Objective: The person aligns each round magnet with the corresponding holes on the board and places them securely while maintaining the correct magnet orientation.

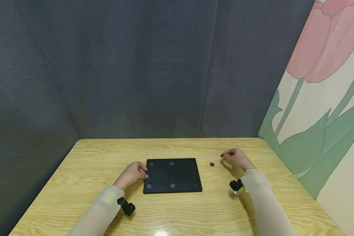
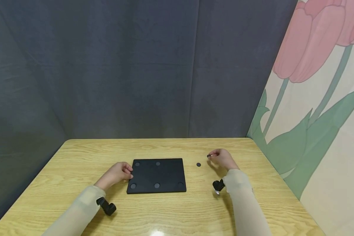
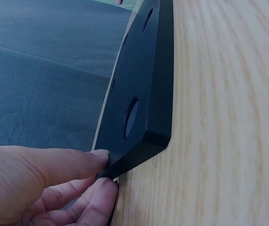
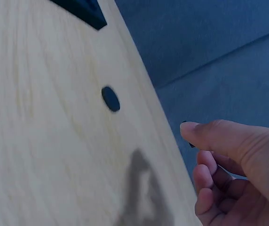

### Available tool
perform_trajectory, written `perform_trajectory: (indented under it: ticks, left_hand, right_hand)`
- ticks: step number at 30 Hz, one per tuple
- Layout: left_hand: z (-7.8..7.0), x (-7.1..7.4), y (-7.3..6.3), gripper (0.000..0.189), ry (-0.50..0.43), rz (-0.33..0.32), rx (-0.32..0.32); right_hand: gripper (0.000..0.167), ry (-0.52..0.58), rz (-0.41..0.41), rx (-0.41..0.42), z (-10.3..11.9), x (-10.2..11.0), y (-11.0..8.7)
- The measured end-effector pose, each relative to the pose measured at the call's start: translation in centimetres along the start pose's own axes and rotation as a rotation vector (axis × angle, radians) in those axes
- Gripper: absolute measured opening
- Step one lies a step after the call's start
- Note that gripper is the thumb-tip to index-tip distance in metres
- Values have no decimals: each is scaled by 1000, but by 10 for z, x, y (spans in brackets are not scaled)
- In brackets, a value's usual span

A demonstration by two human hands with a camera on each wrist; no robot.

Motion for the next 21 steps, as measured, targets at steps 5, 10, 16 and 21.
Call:
perform_trajectory:
  ticks: [5, 10, 16, 21]
  left_hand:
    - [0, 0, 0, 21, -4, -3, 1]
    - [1, -1, 1, 21, -5, -9, 4]
    - [1, -1, 2, 22, -10, -11, 3]
    - [1, -1, 1, 22, -17, -10, -1]
  right_hand:
    - [31, -5, 9, 50, 19, -4, 0]
    - [32, -13, 30, 92, 36, -8, 0]
    - [29, -38, 31, 119, 51, -15, 1]
    - [27, -39, 41, 135, 59, -21, 1]
Point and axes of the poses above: each hand's wrist, its own y-axis towards the middle knuckle, its own x-axis out of the back of the hand, z = x × y, the point moved 6 cm from there along y, towards the middle knuckle, and after that the axes turned 6 degrees about x, right-handed, at the moved point
